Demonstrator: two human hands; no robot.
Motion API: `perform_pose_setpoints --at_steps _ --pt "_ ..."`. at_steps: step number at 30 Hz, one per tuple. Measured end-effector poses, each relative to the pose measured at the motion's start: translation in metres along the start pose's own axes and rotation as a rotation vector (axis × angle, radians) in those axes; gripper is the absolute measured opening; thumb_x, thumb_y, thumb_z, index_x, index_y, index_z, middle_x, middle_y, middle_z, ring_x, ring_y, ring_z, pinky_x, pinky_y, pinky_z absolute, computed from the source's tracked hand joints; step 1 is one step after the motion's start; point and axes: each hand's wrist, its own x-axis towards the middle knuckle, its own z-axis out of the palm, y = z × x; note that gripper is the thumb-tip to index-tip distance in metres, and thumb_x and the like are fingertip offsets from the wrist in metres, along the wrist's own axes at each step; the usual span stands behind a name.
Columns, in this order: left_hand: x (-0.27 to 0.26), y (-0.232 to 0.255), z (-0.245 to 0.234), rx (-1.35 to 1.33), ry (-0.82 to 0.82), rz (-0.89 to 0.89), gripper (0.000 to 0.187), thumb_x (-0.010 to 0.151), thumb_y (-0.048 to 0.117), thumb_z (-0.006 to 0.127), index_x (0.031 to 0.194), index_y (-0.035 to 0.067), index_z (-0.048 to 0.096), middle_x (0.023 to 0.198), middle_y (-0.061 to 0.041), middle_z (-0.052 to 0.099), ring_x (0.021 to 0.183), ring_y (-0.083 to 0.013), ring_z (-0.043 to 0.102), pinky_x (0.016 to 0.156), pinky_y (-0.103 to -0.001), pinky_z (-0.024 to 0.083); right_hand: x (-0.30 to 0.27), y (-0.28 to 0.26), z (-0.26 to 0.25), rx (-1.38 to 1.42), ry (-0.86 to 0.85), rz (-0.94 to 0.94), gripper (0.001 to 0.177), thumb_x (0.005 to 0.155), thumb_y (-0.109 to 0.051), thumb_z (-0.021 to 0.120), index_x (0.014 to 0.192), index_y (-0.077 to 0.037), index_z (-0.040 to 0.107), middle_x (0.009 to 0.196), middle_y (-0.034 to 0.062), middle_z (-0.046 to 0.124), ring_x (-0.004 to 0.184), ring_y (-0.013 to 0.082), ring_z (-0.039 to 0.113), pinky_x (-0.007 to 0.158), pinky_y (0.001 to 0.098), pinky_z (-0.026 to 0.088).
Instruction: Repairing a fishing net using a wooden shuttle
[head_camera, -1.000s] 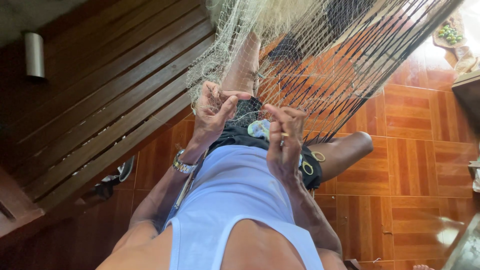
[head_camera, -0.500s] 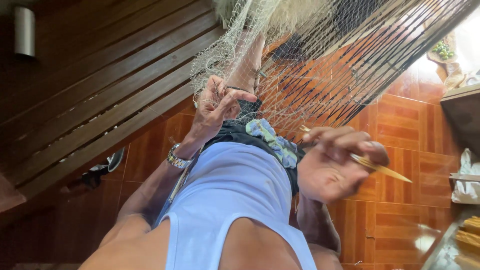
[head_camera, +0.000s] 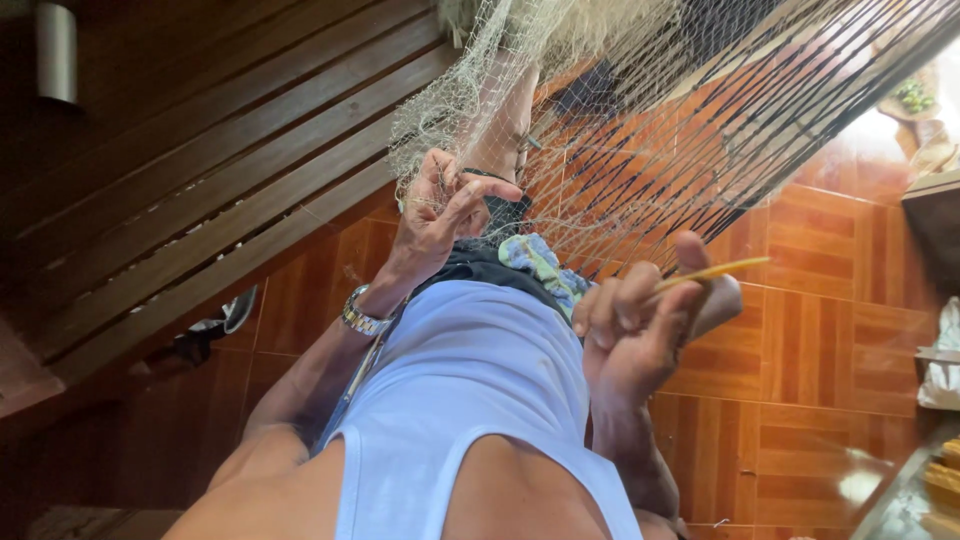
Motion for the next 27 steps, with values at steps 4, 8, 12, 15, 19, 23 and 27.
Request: perform_pose_setpoints --at_steps 4,8,12,15,19,23,27 --pt "0.002 -0.013 -0.011 0.023 -0.040 0.052 0.023 0.110 0.006 0.045 0.103 0.019 0.028 0.108 -0.032 0.072 0.055 -0.0106 0.055 0.045 -0.016 0.031 0.003 0.041 -0.034 0.128 -0.180 -0.028 0.037 0.114 -0.034 0.033 0.143 -0.015 0.046 0.067 -0.0058 0.032 0.048 0.0061 0.037 0.041 0.0205 0.046" --pt "0.004 -0.014 -0.015 0.082 -0.057 0.091 0.025 0.107 0.004 0.049 0.103 0.017 0.028 0.112 -0.033 0.071 0.057 -0.0113 0.055 0.049 -0.018 0.035 -0.015 0.059 -0.036 0.173 -0.201 -0.022 0.029 0.111 -0.027 0.037 0.127 -0.009 0.051 0.063 -0.0009 0.028 0.045 0.0119 0.035 0.037 0.0269 0.047" --pt "0.006 -0.010 -0.013 0.183 -0.043 0.166 0.037 0.101 -0.002 0.059 0.105 0.017 0.028 0.111 -0.029 0.073 0.060 -0.0072 0.052 0.053 -0.016 0.038 -0.029 0.046 -0.016 0.017 -0.373 -0.197 0.024 0.105 -0.013 0.043 0.113 0.008 0.053 0.063 0.0084 0.043 0.048 0.0151 0.045 0.044 0.0273 0.044" --pt "0.009 -0.005 -0.007 0.272 -0.014 0.158 0.039 0.094 -0.006 0.070 0.106 0.010 0.036 0.106 -0.026 0.075 0.055 -0.0076 0.056 0.046 -0.016 0.038 -0.033 0.046 -0.008 0.018 -0.509 -0.269 0.026 0.100 -0.009 0.048 0.103 0.013 0.062 0.064 0.0111 0.047 0.049 0.0163 0.042 0.042 0.0281 0.037" --pt "0.013 0.013 0.004 0.343 -0.032 0.131 0.029 0.088 -0.006 0.080 0.108 0.001 0.060 0.091 -0.019 0.077 0.049 -0.0029 0.049 0.041 -0.013 0.032 -0.034 0.039 0.018 0.041 -0.571 -0.285 0.023 0.093 -0.007 0.059 0.097 0.012 0.072 0.064 0.0127 0.050 0.047 0.0168 0.040 0.042 0.0293 0.037" --pt "0.007 0.012 0.006 0.423 0.005 0.161 0.050 0.078 -0.005 0.089 0.108 0.005 0.050 0.094 -0.018 0.072 0.051 -0.0058 0.050 0.042 -0.015 0.035 -0.043 0.033 0.038 0.110 -0.604 -0.297 0.026 0.096 -0.013 0.062 0.100 0.008 0.077 0.066 0.0122 0.054 0.049 0.0170 0.041 0.043 0.0297 0.038" --pt "0.010 0.028 0.011 0.621 0.011 0.075 0.046 0.078 0.008 0.094 0.119 0.007 0.073 0.055 -0.001 0.058 0.048 -0.0037 0.035 0.047 -0.015 0.027 -0.050 0.030 0.056 0.201 -0.573 -0.289 0.028 0.100 -0.017 0.062 0.097 0.006 0.078 0.070 0.0142 0.055 0.055 0.0183 0.042 0.048 0.0301 0.041"
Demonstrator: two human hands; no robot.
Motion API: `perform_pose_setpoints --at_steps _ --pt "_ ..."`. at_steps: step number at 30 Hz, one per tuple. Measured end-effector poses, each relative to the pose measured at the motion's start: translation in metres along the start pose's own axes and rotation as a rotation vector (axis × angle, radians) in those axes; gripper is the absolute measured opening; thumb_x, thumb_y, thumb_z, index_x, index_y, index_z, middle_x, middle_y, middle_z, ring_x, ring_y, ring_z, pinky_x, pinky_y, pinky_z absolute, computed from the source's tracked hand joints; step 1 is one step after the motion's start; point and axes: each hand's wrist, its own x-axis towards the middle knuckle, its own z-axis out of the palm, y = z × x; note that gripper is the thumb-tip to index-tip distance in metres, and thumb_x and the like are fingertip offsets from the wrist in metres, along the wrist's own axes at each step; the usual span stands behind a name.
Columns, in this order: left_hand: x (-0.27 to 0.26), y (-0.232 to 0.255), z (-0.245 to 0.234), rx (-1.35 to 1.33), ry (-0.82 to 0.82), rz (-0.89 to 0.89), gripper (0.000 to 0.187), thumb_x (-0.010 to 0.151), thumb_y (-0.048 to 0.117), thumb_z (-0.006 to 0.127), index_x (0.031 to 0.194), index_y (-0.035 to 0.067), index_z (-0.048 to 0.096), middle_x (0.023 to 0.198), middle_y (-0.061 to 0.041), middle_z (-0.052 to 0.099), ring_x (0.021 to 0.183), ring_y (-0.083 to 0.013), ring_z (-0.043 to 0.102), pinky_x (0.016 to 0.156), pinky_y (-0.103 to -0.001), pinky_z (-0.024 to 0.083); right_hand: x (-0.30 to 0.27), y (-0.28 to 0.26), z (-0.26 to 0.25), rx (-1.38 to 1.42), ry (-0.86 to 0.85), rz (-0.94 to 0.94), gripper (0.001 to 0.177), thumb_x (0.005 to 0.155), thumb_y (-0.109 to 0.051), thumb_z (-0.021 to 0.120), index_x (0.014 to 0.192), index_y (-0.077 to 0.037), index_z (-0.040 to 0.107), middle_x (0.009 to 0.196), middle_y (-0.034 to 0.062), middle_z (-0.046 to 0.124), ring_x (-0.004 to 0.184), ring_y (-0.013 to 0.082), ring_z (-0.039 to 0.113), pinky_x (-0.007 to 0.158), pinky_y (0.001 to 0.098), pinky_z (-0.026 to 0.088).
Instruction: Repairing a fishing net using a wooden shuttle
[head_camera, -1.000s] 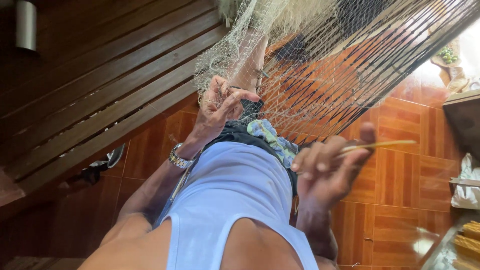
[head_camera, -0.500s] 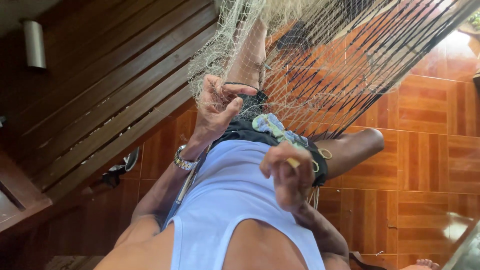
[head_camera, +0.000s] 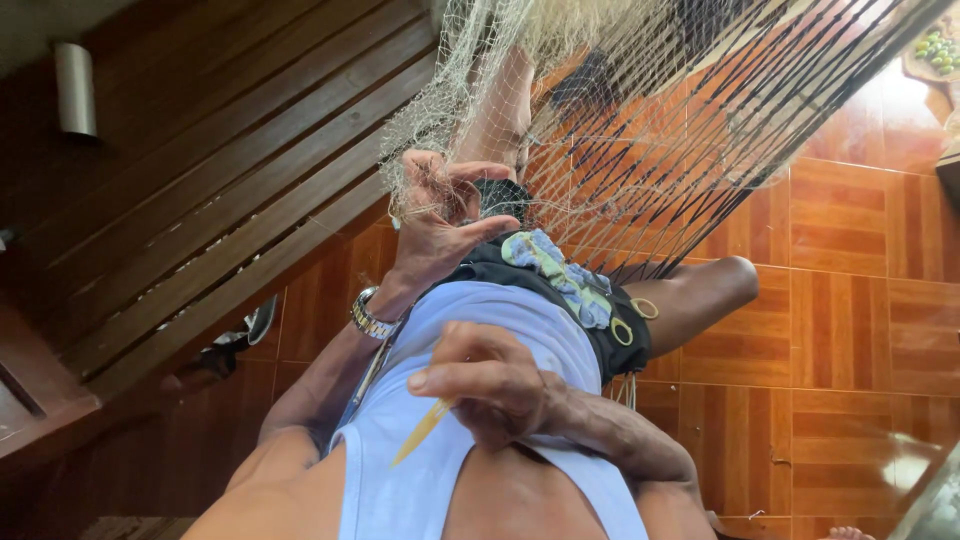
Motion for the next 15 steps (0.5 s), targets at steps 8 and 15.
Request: perform_pose_setpoints --at_steps 8,15 --pt "0.000 0.023 0.012 -0.052 0.095 0.069 0.027 0.103 0.035 0.058 0.094 0.011 0.049 0.099 -0.009 0.074 0.070 -0.0103 0.051 0.069 -0.024 0.037 0.021 0.004 -0.021 0.020 -0.257 -0.105 0.022 0.105 -0.013 0.049 0.114 0.002 0.062 0.086 0.0179 0.055 0.062 0.0266 0.052 0.056 0.0406 0.046" --pt "-0.009 0.000 0.014 -0.335 0.108 -0.002 0.019 0.106 0.018 0.039 0.100 0.019 0.021 0.109 -0.020 0.073 0.060 -0.0127 0.046 0.058 -0.022 0.033 0.067 -0.017 -0.154 -0.213 -0.883 -0.282 0.030 0.110 -0.007 0.051 0.134 -0.003 0.035 0.131 0.0268 0.051 0.126 0.0462 0.057 0.112 0.0676 0.052"
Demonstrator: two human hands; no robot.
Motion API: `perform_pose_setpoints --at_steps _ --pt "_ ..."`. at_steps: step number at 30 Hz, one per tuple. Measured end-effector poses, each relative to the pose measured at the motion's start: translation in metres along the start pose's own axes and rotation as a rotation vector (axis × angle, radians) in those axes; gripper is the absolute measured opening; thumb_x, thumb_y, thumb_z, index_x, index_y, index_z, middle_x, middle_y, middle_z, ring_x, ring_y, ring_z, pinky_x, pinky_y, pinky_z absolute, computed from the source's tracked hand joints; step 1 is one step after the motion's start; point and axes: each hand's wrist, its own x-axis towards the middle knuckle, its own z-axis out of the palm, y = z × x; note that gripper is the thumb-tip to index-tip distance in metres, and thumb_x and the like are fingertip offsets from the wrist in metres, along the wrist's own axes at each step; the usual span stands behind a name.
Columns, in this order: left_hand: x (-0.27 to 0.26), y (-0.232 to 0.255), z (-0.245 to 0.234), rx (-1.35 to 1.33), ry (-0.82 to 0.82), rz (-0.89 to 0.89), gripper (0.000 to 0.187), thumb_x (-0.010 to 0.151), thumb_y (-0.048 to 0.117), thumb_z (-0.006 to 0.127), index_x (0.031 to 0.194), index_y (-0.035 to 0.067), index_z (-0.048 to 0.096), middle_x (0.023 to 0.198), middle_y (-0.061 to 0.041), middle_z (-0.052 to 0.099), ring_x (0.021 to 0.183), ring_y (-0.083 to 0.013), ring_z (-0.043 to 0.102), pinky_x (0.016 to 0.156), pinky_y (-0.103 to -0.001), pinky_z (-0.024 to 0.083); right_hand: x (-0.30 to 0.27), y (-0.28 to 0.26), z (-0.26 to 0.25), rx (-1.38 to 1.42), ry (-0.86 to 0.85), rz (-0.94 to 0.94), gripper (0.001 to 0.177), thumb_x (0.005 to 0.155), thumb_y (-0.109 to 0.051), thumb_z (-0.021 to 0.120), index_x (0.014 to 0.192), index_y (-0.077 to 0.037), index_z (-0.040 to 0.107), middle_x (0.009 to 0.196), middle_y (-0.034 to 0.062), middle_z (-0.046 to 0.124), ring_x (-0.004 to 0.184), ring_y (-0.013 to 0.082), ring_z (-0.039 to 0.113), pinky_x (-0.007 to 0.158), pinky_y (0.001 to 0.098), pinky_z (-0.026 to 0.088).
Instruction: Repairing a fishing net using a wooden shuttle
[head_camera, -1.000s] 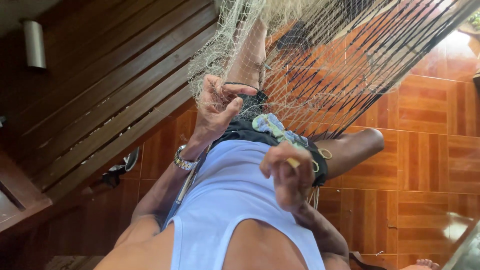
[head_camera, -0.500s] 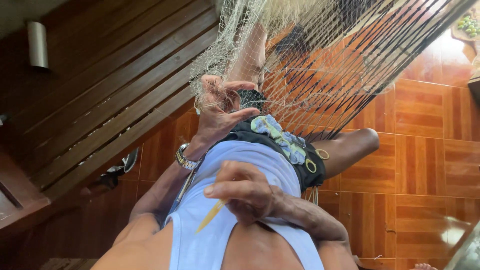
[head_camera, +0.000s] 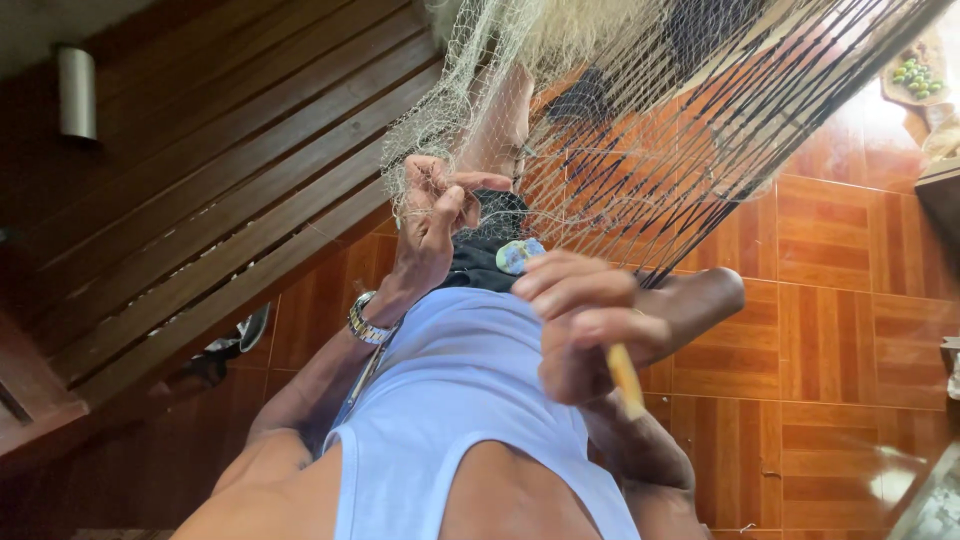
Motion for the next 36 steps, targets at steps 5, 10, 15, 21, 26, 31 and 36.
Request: perform_pose_setpoints --at_steps 5,10,15,21,26,31,36 --pt "0.005 0.006 0.000 0.092 -0.041 0.051 0.024 0.106 0.025 0.042 0.112 0.006 0.056 0.079 -0.010 0.067 0.058 -0.0048 0.038 0.050 -0.018 0.026 0.045 0.007 0.057 -0.384 0.932 0.082 0.007 0.110 -0.011 0.048 0.110 -0.005 0.045 0.102 0.0185 0.060 0.103 0.0335 0.068 0.092 0.0462 0.059" --pt "0.004 -0.008 -0.010 0.077 -0.061 0.031 0.009 0.105 0.019 0.039 0.109 0.011 0.040 0.104 -0.016 0.076 0.062 -0.0076 0.053 0.051 -0.018 0.029 0.026 0.007 0.054 -0.061 1.092 0.311 0.015 0.109 -0.012 0.043 0.121 -0.004 0.049 0.093 0.0175 0.060 0.103 0.0332 0.069 0.096 0.0437 0.060" --pt "0.010 -0.009 -0.010 0.095 -0.076 0.040 0.007 0.103 0.014 0.042 0.106 0.011 0.036 0.091 -0.014 0.077 0.050 -0.0020 0.037 0.047 -0.016 0.023 0.031 -0.005 0.036 0.357 0.969 0.426 0.020 0.107 -0.016 0.042 0.118 -0.006 0.057 0.072 0.0054 0.049 0.071 0.0205 0.065 0.073 0.0329 0.061" --pt "0.006 -0.018 -0.016 0.083 -0.084 0.048 0.006 0.103 0.011 0.041 0.105 0.012 0.035 0.101 -0.018 0.078 0.058 -0.0065 0.054 0.053 -0.017 0.033 0.007 -0.003 0.028 0.034 0.711 0.639 0.022 0.091 0.006 0.052 0.108 0.014 0.064 0.067 0.0122 0.047 0.059 0.0147 0.052 0.056 0.0287 0.049" --pt "0.005 -0.011 -0.012 0.130 -0.070 0.071 0.009 0.102 0.008 0.041 0.104 0.010 0.033 0.099 -0.017 0.078 0.058 -0.0061 0.054 0.056 -0.018 0.033 0.051 -0.015 0.008 -0.168 0.308 0.712 0.030 0.098 -0.003 0.056 0.127 -0.003 0.064 0.064 0.0084 0.055 0.048 0.0125 0.046 0.047 0.0277 0.045" --pt "0.004 0.001 -0.007 0.184 -0.037 0.056 0.008 0.101 0.007 0.043 0.103 0.011 0.036 0.094 -0.014 0.079 0.057 -0.0047 0.052 0.055 -0.017 0.034 0.055 -0.016 0.001 -0.463 -0.037 0.771 0.030 0.093 0.004 0.062 0.121 -0.006 0.065 0.076 0.0147 0.064 0.050 0.0274 0.061 0.043 0.0383 0.048" --pt "0.000 -0.007 -0.012 0.267 0.004 0.041 0.008 0.101 0.008 0.045 0.103 0.010 0.037 0.084 -0.012 0.078 0.054 -0.0054 0.050 0.053 -0.018 0.034 0.041 -0.006 0.005 -0.885 -0.133 0.795 0.020 0.097 -0.002 0.060 0.115 -0.010 0.067 0.085 0.0066 0.064 0.055 0.0230 0.063 0.047 0.0357 0.052"
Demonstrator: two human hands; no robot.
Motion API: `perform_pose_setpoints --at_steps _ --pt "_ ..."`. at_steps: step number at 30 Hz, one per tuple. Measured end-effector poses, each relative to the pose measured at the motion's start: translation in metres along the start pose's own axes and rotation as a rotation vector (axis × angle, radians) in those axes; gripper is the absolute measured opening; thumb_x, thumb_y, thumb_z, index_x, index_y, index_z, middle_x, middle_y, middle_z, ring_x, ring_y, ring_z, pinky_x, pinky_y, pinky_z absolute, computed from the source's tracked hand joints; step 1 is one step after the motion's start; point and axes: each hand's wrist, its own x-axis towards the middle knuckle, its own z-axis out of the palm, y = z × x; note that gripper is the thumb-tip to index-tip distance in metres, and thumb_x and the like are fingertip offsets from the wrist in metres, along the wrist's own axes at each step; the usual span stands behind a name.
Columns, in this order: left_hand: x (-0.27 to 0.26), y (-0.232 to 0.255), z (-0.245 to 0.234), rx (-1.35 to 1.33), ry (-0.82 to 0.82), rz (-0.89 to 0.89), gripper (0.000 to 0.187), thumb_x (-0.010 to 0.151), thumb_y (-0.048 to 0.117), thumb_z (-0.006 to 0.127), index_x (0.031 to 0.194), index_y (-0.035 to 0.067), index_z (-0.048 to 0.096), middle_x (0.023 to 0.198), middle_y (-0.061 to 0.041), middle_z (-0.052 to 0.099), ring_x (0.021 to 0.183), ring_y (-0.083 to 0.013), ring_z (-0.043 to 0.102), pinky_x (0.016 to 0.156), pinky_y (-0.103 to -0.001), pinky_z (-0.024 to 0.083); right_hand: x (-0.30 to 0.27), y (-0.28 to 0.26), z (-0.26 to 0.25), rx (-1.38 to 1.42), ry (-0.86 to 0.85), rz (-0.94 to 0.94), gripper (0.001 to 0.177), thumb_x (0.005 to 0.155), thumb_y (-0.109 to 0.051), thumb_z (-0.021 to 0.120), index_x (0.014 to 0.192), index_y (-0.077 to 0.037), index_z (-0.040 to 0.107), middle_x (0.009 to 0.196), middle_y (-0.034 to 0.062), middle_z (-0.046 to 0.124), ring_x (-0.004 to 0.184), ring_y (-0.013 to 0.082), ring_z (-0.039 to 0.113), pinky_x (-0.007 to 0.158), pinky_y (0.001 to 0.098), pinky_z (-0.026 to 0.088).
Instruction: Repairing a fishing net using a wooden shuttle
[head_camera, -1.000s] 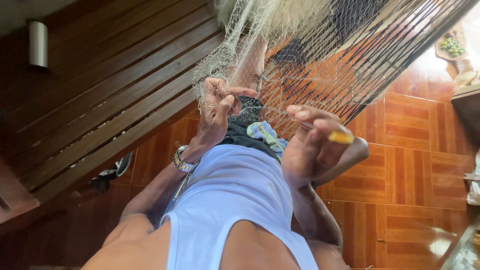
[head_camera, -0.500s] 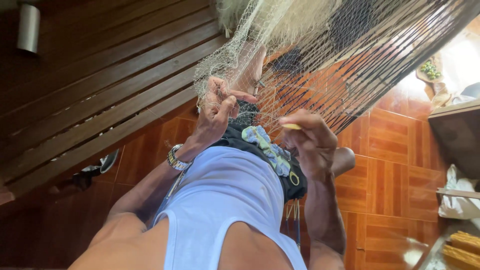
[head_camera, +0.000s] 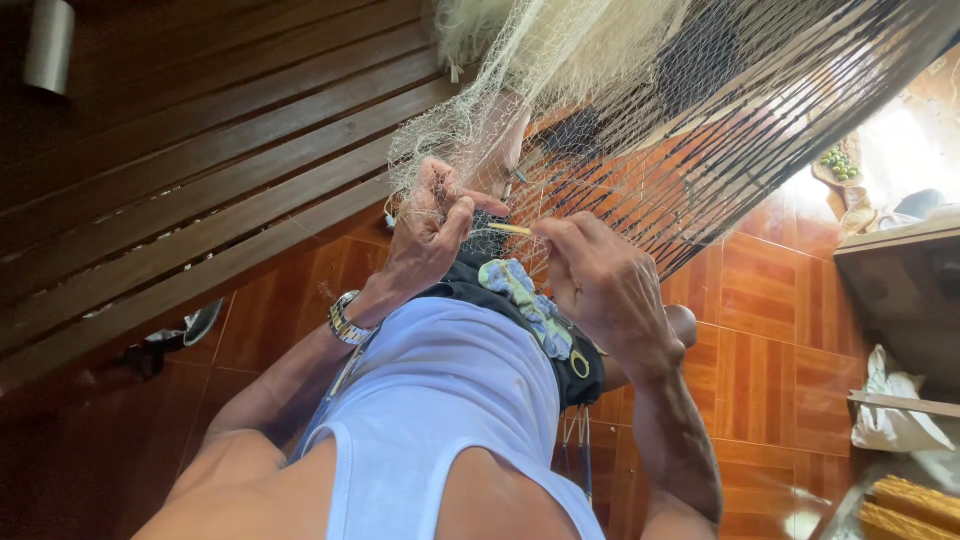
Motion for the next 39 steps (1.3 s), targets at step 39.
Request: perform_pose_setpoints --at_steps 39 --pt "0.002 -0.023 -0.007 -0.366 -0.106 -0.117 0.013 0.103 0.012 0.047 0.098 0.015 0.034 0.087 -0.021 0.077 0.054 -0.0085 0.054 0.051 -0.018 0.034 0.011 0.018 0.035 0.265 0.118 0.157 0.014 0.103 -0.006 0.056 0.113 -0.009 0.066 0.105 0.0096 0.055 0.095 0.0247 0.067 0.079 0.0394 0.063"
